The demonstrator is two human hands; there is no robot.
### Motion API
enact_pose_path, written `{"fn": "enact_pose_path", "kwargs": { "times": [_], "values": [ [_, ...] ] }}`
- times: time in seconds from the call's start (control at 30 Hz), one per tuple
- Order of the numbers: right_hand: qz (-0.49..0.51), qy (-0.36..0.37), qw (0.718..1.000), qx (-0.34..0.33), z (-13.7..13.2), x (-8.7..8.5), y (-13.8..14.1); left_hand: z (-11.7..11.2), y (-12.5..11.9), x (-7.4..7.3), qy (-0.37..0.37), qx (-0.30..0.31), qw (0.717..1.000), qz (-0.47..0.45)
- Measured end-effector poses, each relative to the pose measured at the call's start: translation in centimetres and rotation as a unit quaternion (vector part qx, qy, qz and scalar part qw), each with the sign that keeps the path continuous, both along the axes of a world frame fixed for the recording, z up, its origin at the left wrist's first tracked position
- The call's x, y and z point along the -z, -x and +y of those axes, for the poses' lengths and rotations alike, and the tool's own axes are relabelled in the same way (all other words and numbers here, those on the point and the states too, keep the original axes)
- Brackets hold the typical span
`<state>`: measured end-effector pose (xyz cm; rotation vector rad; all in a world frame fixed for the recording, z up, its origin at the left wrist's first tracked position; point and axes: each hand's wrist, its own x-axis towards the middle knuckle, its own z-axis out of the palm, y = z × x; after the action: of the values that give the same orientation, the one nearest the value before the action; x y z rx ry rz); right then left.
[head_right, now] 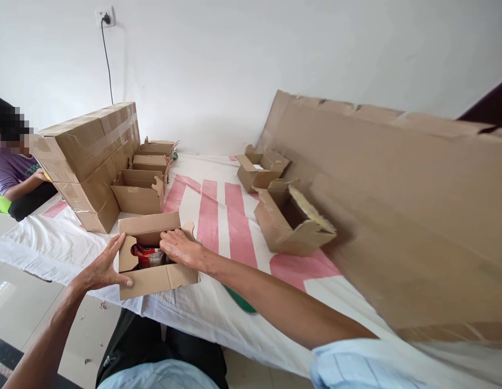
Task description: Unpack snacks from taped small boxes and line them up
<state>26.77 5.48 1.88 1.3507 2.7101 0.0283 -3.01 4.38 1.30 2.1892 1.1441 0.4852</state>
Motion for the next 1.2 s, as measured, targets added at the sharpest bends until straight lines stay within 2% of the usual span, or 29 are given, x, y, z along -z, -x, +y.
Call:
{"fn": "enact_pose_path", "kwargs": {
  "times": [0.1, 0.2, 0.33, 0.43, 0.57, 0.73, 0.97, 1.1, 1.2],
  "values": [
    [0.01, -0.006, 1.0, -0.003, -0.3, -1.1, 0.1, 0.2, 0.0, 0.0, 0.016, 0.001, 1.0, -0.014],
    [0.048, -0.01, 0.999, -0.008, -0.7, -3.1, 0.0, 0.3, 0.0, 0.0, 0.035, -0.006, 0.999, -0.016],
    [0.168, -0.003, 0.985, -0.028, -1.0, -5.7, -1.5, 0.4, 0.0, -0.2, 0.036, -0.007, 0.999, -0.022],
    [0.281, 0.023, 0.958, -0.055, -0.9, -6.7, -3.0, 0.3, -0.1, -0.4, 0.036, -0.005, 0.999, -0.022],
    [0.372, 0.047, 0.925, -0.068, -0.5, -6.9, -4.1, 0.2, -0.3, -0.6, 0.039, -0.002, 0.999, -0.023],
    [0.452, 0.027, 0.89, -0.062, 0.0, -7.0, -3.8, 0.3, -0.5, -0.7, 0.044, -0.009, 0.998, -0.042],
    [0.591, 0.008, 0.807, 0.003, 0.4, -8.8, -5.1, -0.1, -0.8, -1.1, 0.046, -0.001, 0.997, -0.061],
    [0.639, 0.005, 0.767, 0.048, 0.7, -8.5, -5.9, 0.1, -1.1, -0.8, 0.015, 0.02, 0.998, -0.056],
    [0.67, -0.017, 0.739, 0.075, 0.8, -7.7, -6.1, 0.5, -1.5, -0.5, -0.048, -0.009, 0.996, -0.071]
  ]
}}
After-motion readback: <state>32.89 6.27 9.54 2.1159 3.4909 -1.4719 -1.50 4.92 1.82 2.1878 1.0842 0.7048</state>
